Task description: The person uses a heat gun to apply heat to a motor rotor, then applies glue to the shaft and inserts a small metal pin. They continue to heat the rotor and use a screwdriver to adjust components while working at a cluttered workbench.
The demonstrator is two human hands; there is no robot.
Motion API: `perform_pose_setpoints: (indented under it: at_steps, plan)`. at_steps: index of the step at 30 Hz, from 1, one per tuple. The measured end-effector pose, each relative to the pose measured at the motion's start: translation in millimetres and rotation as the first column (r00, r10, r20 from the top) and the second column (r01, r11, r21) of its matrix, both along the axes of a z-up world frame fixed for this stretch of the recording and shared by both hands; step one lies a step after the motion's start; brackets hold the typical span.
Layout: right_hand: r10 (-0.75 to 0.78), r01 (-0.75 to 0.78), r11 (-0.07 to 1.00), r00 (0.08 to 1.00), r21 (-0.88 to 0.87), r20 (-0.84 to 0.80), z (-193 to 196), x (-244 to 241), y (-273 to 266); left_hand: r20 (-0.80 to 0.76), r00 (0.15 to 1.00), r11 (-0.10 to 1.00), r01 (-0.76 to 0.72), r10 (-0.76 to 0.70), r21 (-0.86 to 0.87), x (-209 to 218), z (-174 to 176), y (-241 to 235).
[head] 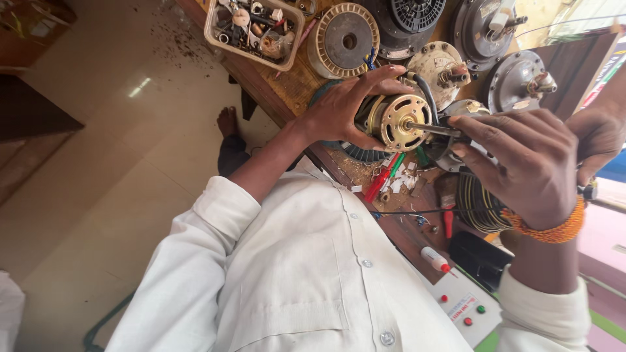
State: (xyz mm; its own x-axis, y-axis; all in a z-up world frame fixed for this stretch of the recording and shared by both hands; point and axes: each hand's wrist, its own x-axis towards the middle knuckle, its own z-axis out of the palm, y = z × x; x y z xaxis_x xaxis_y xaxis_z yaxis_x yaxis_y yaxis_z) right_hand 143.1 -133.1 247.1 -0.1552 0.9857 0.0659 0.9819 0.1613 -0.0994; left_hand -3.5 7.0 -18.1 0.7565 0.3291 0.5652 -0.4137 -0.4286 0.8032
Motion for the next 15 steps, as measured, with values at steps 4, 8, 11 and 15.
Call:
perform_pose_setpoints:
  at_steps: [4, 8, 11, 15]
  plan:
    - [0.064, -0.056, 0.995, 0.993, -0.076, 0.096, 14, -1, 11, 0.011, 1.000, 0.998, 0.025, -0.025, -0.056, 1, -7, -1]
    - [0.113, -0.097, 0.987, 0.986, -0.128, 0.122, 12, 4, 11, -0.029, 0.993, 0.979, 0.107, -0.113, -0.175, -1, -12, 1]
    - [-0.046, 0.045, 0.989, 0.999, -0.143, -0.003, -3, 6, 3, -0.052, 0.995, 0.992, 0.082, -0.088, -0.098, -2, -15, 1]
    - [-0.230, 0.181, 0.946, 0.959, -0.268, -0.165, -34, 6, 0, -0.097, 0.986, 0.979, 0.120, -0.137, -0.168, 2, -12, 1]
